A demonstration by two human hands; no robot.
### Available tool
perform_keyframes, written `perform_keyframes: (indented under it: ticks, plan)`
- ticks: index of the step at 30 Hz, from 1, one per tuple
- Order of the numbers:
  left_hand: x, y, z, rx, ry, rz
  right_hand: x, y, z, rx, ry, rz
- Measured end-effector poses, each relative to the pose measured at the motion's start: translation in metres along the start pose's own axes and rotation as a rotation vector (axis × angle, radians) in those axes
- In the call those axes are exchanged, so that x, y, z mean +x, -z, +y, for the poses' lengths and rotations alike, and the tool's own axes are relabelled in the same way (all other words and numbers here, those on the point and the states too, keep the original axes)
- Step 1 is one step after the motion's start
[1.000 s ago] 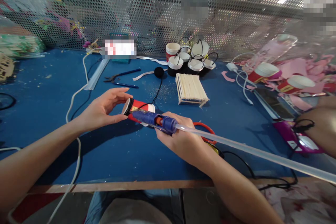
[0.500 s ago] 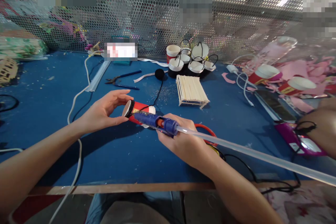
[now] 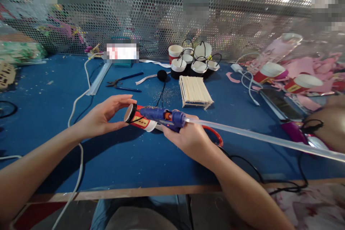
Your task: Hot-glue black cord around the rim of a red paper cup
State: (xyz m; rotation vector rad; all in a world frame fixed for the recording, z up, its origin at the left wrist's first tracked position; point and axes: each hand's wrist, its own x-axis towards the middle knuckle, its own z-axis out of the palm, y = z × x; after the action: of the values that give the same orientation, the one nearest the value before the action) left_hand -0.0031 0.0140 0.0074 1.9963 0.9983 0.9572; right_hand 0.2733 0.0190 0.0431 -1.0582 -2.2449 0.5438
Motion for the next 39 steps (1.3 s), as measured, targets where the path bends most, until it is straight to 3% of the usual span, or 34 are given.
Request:
perform_keyframes:
  ticks: [12,23,29,31,36,39]
  plan:
    - [-0.001,-0.002,0.003,-0.039,-0.043,-0.018,0.006,-0.008,-0.004,0.093,-0.132,0.071]
    - [0.002,0.0,0.0,-0.071,0.011,0.006,0.0,-0.007,-0.007,0.19,-0.24,0.058]
    - [0.005,-0.003,-0.005,-0.168,0.023,0.071,0.008,0.011,0.0,0.38,-0.377,0.056]
    - [0.005,-0.005,-0.007,-0.182,0.021,0.082,0.016,0.022,0.008,0.399,-0.386,0.121]
    - [0.007,-0.006,-0.009,-0.173,0.033,0.123,0.044,0.044,0.046,0.132,-0.484,0.378]
    - [0.007,-0.006,-0.008,-0.149,0.04,0.127,0.059,0.049,0.075,-0.226,-0.531,0.296]
